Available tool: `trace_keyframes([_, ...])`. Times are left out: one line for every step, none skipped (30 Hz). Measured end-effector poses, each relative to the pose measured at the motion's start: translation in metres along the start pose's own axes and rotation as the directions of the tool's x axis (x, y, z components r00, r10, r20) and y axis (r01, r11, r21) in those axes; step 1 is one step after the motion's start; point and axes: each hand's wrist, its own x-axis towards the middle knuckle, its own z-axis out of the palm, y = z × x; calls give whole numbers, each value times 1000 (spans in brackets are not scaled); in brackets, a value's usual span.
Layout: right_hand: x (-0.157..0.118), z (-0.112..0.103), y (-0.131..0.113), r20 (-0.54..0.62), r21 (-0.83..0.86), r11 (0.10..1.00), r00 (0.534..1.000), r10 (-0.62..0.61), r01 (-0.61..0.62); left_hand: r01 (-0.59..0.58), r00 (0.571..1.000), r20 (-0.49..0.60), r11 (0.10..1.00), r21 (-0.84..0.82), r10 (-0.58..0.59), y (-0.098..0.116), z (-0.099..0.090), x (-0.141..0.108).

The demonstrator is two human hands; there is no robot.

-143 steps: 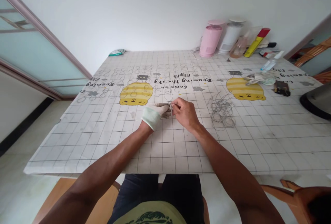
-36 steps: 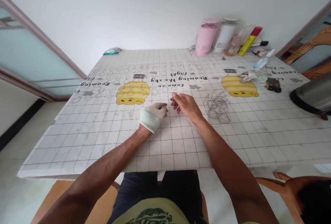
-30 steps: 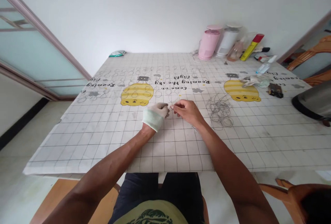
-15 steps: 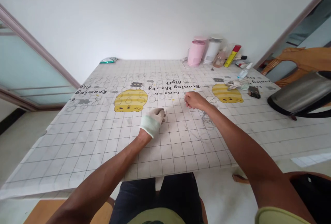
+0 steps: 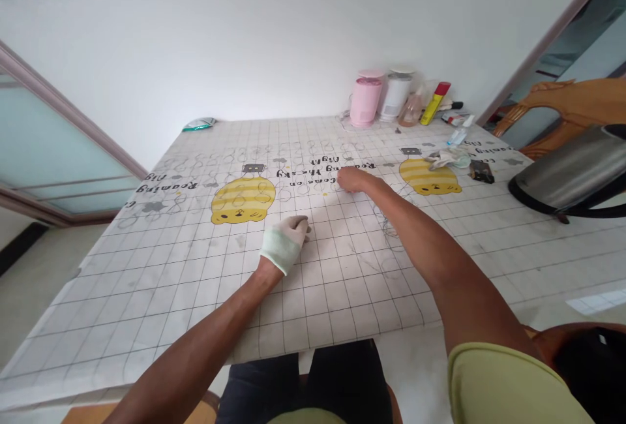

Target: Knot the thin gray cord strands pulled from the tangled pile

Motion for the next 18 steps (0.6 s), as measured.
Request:
trace_keyframes([1, -1, -1, -6, -18, 1000, 1000, -20, 20, -1, 1000, 3, 1000, 7, 1, 0, 0, 0])
trace_keyframes([2, -1, -2, -13, -35, 999, 999, -40, 40, -1, 1000, 5, 1000, 12, 1, 0, 0, 0])
trace_keyframes([3, -2, -2, -20, -50, 997, 998, -58, 57, -2, 1000, 8, 1000, 13, 2, -1, 0, 0])
trace_keyframes([3, -2, -2, -26, -63, 996, 997, -72, 71, -5, 1000, 8, 1000, 13, 4, -2, 0, 0])
trace_keyframes([4, -2, -1, -31, -75, 994, 996, -83, 80, -8, 1000, 7, 1000, 10, 8, -2, 1, 0])
trace_keyframes([4, -2, -1, -36, -86, 993, 995, -90, 87, -13, 1000, 5, 1000, 8, 13, -3, 1, 0])
trace_keyframes([4, -1, 0, -41, -96, 991, 995, -94, 90, -17, 1000, 3, 1000, 7, 17, -5, 2, 1])
trace_keyframes([4, -1, 1, -45, -105, 990, 994, -96, 91, -22, 1000, 2, 1000, 7, 22, -6, 2, 1])
trace_keyframes([4, 0, 1, -49, -113, 990, 994, -96, 90, -25, 1000, 1, 1000, 7, 25, -7, 3, 1])
trace_keyframes([3, 0, 1, -52, -120, 989, 994, -95, 88, -26, 1000, 2, 1000, 8, 26, -7, 3, 1])
trace_keyframes([3, 0, 1, -56, -128, 988, 994, -92, 84, -26, 1000, 4, 1000, 9, 26, -8, 3, 2])
trace_keyframes([2, 1, 1, -60, -136, 988, 994, -87, 79, -24, 1000, 5, 1000, 13, 24, -9, 3, 3])
trace_keyframes([0, 1, 0, -65, -145, 987, 994, -83, 73, -22, 1000, 7, 1000, 18, 22, -9, 2, 3])
trace_keyframes([-2, 0, 1, -73, -155, 986, 994, -78, 66, -18, 1000, 8, 1000, 25, 17, -9, 2, 4])
trace_keyframes([-5, -1, 1, -83, -167, 984, 994, -74, 60, -10, 1000, 8, 999, 30, 10, -9, 1, 5])
trace_keyframes([-10, -2, 3, -96, -180, 982, 993, -71, 53, -2, 1000, 6, 999, 33, 2, -9, 0, 7])
trace_keyframes([-15, -5, 6, -113, -192, 980, 991, -67, 45, 6, 1000, 2, 999, 35, -7, -9, 0, 8])
trace_keyframes([-23, -8, 10, -133, -203, 979, 989, -63, 35, 13, 1000, -2, 999, 37, -13, -9, -1, 9])
